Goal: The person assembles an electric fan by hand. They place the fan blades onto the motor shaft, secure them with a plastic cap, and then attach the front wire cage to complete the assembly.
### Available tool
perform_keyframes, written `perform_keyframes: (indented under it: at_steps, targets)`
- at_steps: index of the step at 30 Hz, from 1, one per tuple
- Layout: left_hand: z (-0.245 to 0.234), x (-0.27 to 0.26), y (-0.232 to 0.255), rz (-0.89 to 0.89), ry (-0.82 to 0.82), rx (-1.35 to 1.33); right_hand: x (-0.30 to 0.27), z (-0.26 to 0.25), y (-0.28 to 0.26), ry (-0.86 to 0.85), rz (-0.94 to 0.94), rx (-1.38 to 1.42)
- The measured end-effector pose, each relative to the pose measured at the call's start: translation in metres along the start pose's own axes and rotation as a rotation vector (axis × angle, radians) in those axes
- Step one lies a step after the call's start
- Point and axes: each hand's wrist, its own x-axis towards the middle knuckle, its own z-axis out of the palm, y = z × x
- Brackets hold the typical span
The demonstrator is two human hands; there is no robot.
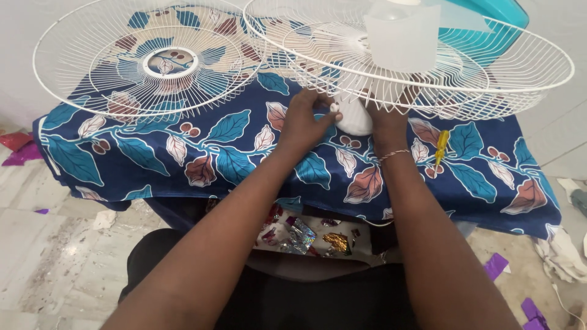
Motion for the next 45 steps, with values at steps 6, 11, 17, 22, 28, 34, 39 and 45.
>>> perform_keyframes:
  at_steps: [6,11,17,22,28,34,39,45]
  targets:
    - [0.004,0.000,0.004,-0.329,-0.074,0.080,0.001,0.001,-0.001,0.025,-0.018,0.023]
    - [0.006,-0.001,-0.008,-0.097,-0.008,0.065,0.000,0.002,-0.007,0.026,0.118,0.041]
    - [0.004,0.003,0.001,-0.147,0.003,0.063,0.004,-0.003,0.006,0.018,-0.034,-0.081]
    - [0.003,0.002,0.004,-0.416,-0.179,0.222,0.006,-0.004,0.014,0.004,-0.563,-0.842]
    - [0.005,-0.002,-0.004,0.061,0.085,0.153,0.003,0.002,0.001,0.023,0.085,0.153]
    - [0.000,0.002,0.010,-0.323,-0.027,0.091,0.004,0.001,-0.001,0.026,0.139,0.187]
    - [-0.002,0.002,0.010,-0.321,-0.093,0.076,0.008,0.003,0.003,0.016,0.025,0.051]
    - [-0.001,-0.002,0.002,-0.023,0.028,0.164,0.005,0.005,-0.001,0.022,0.089,0.152]
